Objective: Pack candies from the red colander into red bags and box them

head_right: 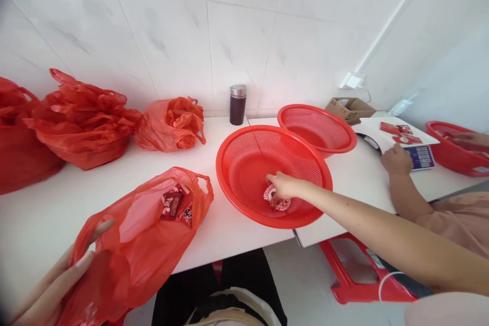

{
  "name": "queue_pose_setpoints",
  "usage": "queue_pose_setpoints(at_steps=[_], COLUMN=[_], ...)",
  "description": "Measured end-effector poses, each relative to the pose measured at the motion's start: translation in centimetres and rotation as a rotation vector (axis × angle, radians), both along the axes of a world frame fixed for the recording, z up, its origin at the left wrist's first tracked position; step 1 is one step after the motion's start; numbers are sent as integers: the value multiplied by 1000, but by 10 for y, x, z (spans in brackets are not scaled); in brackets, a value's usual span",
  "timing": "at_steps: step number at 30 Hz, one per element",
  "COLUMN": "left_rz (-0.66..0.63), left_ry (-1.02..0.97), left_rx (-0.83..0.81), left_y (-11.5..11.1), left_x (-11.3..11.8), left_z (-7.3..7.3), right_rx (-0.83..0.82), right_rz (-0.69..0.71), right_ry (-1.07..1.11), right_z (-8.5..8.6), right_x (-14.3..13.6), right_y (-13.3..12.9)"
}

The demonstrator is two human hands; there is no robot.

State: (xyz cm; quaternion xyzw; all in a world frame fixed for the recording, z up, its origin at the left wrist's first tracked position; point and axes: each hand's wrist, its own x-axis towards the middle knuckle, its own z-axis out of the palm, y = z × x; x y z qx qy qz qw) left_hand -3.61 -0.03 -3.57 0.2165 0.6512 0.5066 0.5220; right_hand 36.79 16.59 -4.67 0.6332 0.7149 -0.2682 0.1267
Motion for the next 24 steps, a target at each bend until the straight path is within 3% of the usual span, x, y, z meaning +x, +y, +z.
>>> queue_pose_setpoints(at_steps=[3,6,9,11,14,17,20,24], left_rz=[64,60,33,0,-1,31,8,-49], left_ry=[-45,-101,-146,-158,-133,-69,-20,63], left_rx=[74,144,194,227,254,261,215,106], left_y=[-2,-6,-10,-12,-13,-18,-27,-40], left_x=[3,2,0,1,2,0,-9,-24], left_z=[3,13,23,26,28,30,31,19], right_rx=[26,163,281,252,254,388,504,400], right_rz=[14,1,44,196,457,538,522,460], right_ry=[76,211,594,804,800,658,491,354], right_z=[15,51,85,94,82,64,53,43], right_x=[-4,-22,-71,-116,-182,-215,-211,-191], right_y=[6,12,5,-6,-21,-18,-2,11])
